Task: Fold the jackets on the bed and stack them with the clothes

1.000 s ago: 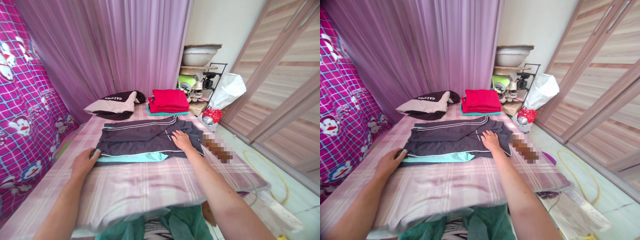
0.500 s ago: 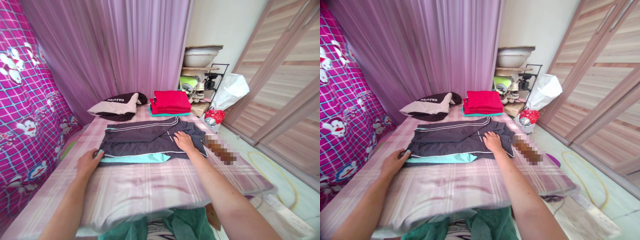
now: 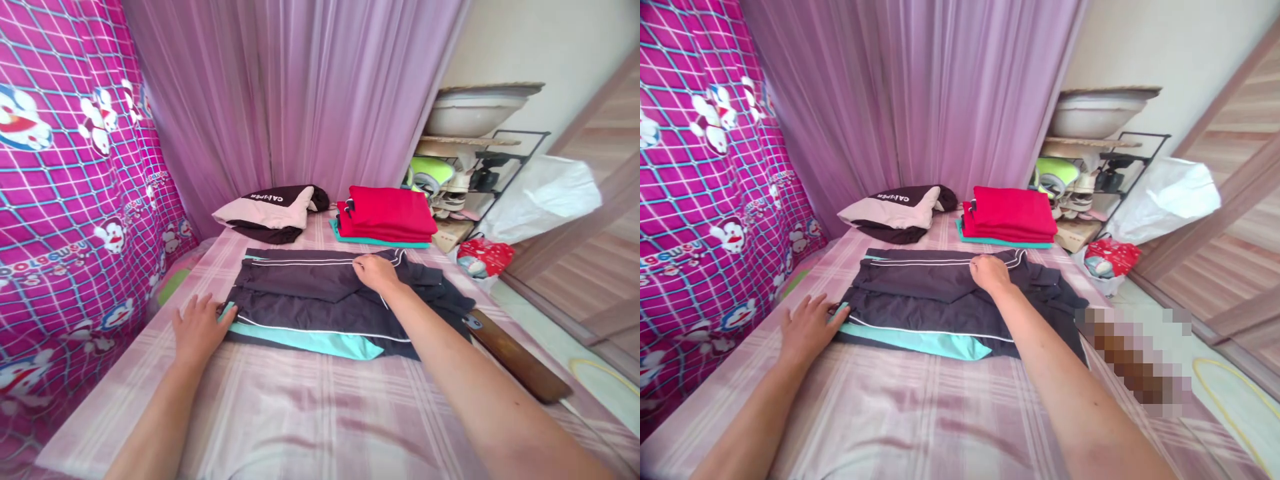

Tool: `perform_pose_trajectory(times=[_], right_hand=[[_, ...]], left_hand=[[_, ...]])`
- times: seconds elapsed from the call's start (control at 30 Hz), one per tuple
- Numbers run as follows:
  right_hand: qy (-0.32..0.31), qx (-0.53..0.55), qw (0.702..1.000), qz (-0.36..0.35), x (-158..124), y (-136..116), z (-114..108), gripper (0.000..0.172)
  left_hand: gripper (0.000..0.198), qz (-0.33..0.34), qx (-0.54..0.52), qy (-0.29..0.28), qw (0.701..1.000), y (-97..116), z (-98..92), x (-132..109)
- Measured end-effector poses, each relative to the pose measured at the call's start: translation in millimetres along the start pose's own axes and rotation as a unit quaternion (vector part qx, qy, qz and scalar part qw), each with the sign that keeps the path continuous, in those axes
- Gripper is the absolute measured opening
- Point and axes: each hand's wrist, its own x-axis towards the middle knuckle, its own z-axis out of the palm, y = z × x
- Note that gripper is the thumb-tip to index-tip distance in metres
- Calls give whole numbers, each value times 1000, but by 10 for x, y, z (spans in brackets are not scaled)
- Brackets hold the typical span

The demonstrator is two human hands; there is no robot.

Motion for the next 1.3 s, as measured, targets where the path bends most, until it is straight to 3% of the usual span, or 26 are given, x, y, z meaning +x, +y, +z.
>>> perform_pose_trajectory(times=[0.1,0.27,0.37,0.47,0.57,0.73,0.83,1.0,1.13,1.2,1.3], right_hand=[[0,23,997,-76,296,-469,-18,35],[-29,74,979,-188,763,-1273,91,33],[-50,115,958,-259,1010,-1685,200,46],[-77,130,945,-289,1241,-1998,312,58],[-101,133,944,-285,1463,-2194,434,59],[-146,131,942,-272,1710,-2331,633,60],[-152,136,941,-270,1750,-2356,638,48],[-181,200,927,-261,1749,-2274,379,23],[-188,262,911,-256,1725,-2092,130,19],[-167,264,913,-262,1709,-1979,46,20],[-121,265,919,-267,1694,-1770,-41,23]], left_hand=[[46,-5,19,11,1000,3,-26,-44],[43,-21,-36,-38,998,-98,29,-39],[42,-43,-80,-70,993,-166,59,-39],[42,-49,-87,-75,992,-206,85,-60],[41,-42,-85,-75,993,-222,123,-94],[32,-45,-106,-76,990,-181,142,-138],[26,-46,-130,-68,988,-129,81,-141],[27,-50,-135,-117,983,-59,-72,-119],[41,-87,-165,-133,974,-59,-123,-98],[49,-108,-205,-128,964,-51,-141,-95],[46,-101,-280,-94,950,43,-228,-109]])
